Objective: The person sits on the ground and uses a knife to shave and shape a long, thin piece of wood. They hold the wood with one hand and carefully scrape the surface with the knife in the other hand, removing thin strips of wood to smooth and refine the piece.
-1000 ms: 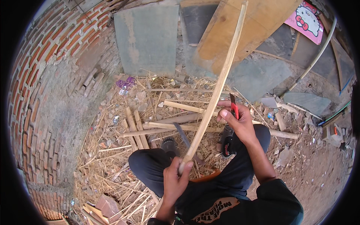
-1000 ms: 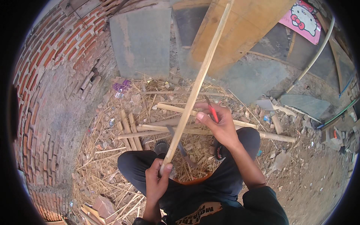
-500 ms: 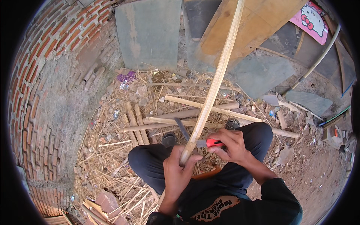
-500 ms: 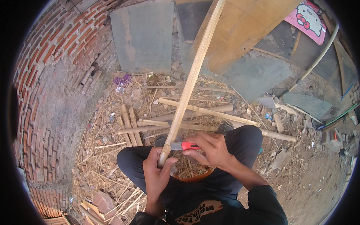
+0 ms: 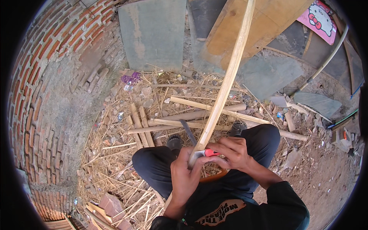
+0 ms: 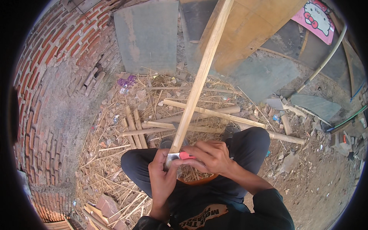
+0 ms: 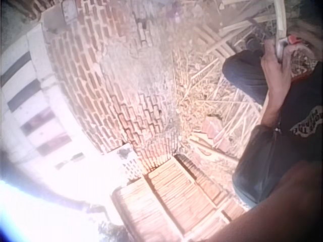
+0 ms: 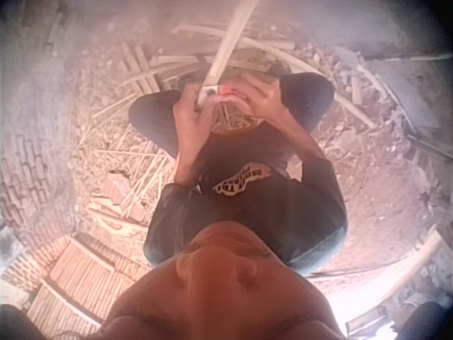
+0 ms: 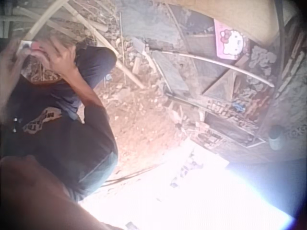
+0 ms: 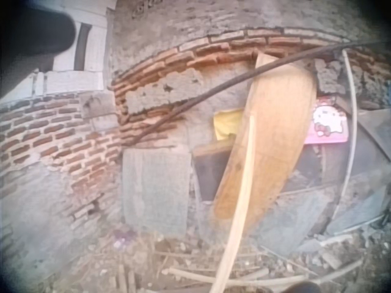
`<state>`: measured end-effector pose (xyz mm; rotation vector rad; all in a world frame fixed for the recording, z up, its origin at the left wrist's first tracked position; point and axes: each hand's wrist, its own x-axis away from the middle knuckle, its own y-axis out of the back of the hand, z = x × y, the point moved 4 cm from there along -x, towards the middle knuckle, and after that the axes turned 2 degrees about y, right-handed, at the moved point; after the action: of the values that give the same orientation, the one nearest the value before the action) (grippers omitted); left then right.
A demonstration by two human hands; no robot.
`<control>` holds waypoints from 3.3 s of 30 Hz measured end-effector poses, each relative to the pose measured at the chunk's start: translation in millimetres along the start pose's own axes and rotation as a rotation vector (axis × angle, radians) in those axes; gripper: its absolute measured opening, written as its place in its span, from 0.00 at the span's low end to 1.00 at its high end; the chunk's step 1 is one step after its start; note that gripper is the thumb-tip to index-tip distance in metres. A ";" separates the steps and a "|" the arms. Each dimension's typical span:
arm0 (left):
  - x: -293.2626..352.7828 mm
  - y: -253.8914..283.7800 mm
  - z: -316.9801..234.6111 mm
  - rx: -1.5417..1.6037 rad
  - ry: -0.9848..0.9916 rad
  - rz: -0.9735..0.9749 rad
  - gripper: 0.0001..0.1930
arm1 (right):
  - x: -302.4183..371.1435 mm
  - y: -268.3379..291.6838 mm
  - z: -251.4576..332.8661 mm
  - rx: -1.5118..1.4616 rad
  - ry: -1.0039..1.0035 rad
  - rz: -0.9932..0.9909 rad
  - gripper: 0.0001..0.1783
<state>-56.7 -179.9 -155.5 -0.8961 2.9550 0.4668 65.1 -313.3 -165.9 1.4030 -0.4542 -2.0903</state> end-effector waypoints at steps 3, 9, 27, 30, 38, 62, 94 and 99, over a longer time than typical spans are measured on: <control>-0.3 -0.4 2.8 0.025 0.022 0.026 0.10 | -2.0 2.0 0.3 0.017 0.001 -0.005 0.24; -4.2 -1.5 6.5 0.017 -0.003 0.041 0.10 | -6.0 4.9 1.4 0.081 -0.010 -0.034 0.23; 18.6 2.3 10.4 -0.126 0.117 0.061 0.12 | -19.9 46.9 -45.9 0.185 -0.219 -0.225 0.16; 19.6 3.8 14.8 -0.110 0.121 0.069 0.12 | -24.1 55.6 -59.0 0.178 -0.259 -0.218 0.15; 15.9 10.3 15.9 -0.242 0.068 0.040 0.16 | -24.1 53.1 -58.9 0.135 -0.228 -0.132 0.16; 74.5 37.5 43.1 -0.381 0.229 0.169 0.20 | -39.2 180.6 -261.4 0.386 -0.617 -0.495 0.24; 17.3 33.1 46.4 -0.154 0.123 0.099 0.13 | -42.1 55.6 -101.0 -0.546 -0.764 -0.229 0.18; 11.8 23.4 38.2 -0.102 0.095 0.113 0.13 | -14.7 40.5 -68.0 -0.392 -0.546 -0.143 0.22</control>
<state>-81.9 -156.7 -186.7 -0.7835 3.1063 0.5998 142.8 -333.0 -158.8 0.6514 -0.1344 -2.5048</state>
